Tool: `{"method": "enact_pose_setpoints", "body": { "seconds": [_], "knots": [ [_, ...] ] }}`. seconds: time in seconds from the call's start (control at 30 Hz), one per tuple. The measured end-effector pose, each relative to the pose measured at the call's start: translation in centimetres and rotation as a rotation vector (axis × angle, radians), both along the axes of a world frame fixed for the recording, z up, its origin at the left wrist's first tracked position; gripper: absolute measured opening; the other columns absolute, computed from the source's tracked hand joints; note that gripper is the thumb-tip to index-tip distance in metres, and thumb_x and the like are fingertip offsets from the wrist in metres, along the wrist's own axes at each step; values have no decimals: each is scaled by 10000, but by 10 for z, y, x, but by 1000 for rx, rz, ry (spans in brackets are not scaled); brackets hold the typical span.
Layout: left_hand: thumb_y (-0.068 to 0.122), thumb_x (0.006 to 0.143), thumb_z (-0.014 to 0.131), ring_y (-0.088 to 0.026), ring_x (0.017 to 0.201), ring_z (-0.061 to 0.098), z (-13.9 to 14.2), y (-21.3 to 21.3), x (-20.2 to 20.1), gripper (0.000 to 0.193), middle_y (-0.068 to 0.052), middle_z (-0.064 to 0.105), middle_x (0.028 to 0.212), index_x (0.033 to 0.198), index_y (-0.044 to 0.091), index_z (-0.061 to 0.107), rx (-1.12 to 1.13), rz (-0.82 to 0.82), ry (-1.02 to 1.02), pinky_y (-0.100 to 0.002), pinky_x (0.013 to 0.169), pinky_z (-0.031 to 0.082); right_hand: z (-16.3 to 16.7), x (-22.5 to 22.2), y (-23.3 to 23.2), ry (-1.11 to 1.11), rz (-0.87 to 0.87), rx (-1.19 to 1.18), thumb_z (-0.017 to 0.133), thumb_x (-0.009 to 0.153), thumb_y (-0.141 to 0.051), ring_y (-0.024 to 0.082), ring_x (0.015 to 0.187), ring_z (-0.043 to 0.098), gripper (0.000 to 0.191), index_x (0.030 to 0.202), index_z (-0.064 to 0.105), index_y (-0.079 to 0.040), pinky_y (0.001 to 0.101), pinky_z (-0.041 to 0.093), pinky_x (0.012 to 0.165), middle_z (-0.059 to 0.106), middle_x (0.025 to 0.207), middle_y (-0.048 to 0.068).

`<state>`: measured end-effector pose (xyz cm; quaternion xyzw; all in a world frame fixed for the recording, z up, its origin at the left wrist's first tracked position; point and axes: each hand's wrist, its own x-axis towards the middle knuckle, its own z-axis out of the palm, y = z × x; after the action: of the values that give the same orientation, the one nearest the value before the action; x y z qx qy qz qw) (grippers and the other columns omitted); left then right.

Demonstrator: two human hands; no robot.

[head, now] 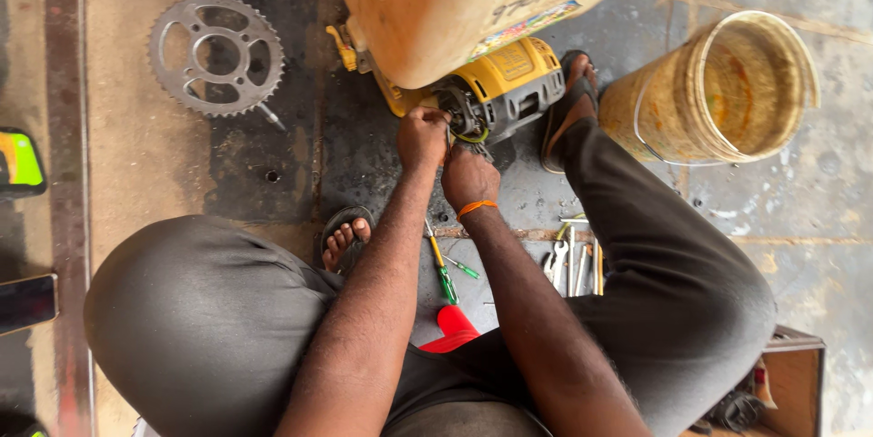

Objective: The person sits on the floor repairing a yellow power tool attached to a plastic jerry can pump unit. They hold the tool body with one hand while using a screwdriver and small wrench with the other to loosen and turn components on the tool, occasionally reaching toward parts laid on the floor.

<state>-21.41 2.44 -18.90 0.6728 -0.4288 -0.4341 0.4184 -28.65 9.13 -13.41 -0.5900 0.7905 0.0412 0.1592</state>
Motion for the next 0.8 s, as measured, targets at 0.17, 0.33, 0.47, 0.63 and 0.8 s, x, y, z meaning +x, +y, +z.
{"method": "enact_pose_setpoints", "body": {
  "seconds": [0.17, 0.33, 0.47, 0.63, 0.8],
  "knots": [
    [251, 851, 808, -154, 613, 687, 0, 6, 6, 195, -79, 762, 747, 892, 74, 738, 141, -51, 101, -339, 602, 534, -25, 2, 4, -79, -32, -117, 571, 964, -257, 416, 819, 736, 203, 1002, 715, -120, 539, 573, 729, 750, 859, 198],
    [209, 874, 786, -121, 595, 667, 9, 5, 7, 164, -44, 757, 768, 915, 66, 718, 204, -30, 327, -311, 554, 537, -5, -1, 13, -86, -6, -124, 589, 936, -280, 421, 805, 726, 208, 1016, 711, -132, 548, 561, 725, 745, 847, 203],
    [206, 889, 783, -99, 588, 674, 10, 5, 6, 168, -20, 751, 760, 920, 53, 719, 201, -33, 328, -277, 558, 548, 24, -1, 18, -111, -51, -87, 558, 980, -287, 418, 837, 724, 229, 1062, 712, -139, 552, 557, 745, 749, 888, 197],
    [170, 886, 803, -99, 566, 638, 13, 3, 0, 160, -32, 709, 691, 888, 26, 733, 192, -12, 239, -271, 549, 507, 63, -2, 18, -82, -31, -22, 575, 962, -302, 396, 907, 726, 246, 1062, 748, -159, 539, 560, 801, 755, 948, 182],
    [119, 910, 786, -94, 529, 591, 17, 0, -7, 183, -33, 657, 673, 833, 7, 662, 240, 85, 547, -278, 454, 482, 94, 1, 14, -88, -63, -63, 587, 946, -314, 377, 896, 737, 271, 1094, 754, -161, 524, 562, 807, 759, 949, 171]
  ]
}}
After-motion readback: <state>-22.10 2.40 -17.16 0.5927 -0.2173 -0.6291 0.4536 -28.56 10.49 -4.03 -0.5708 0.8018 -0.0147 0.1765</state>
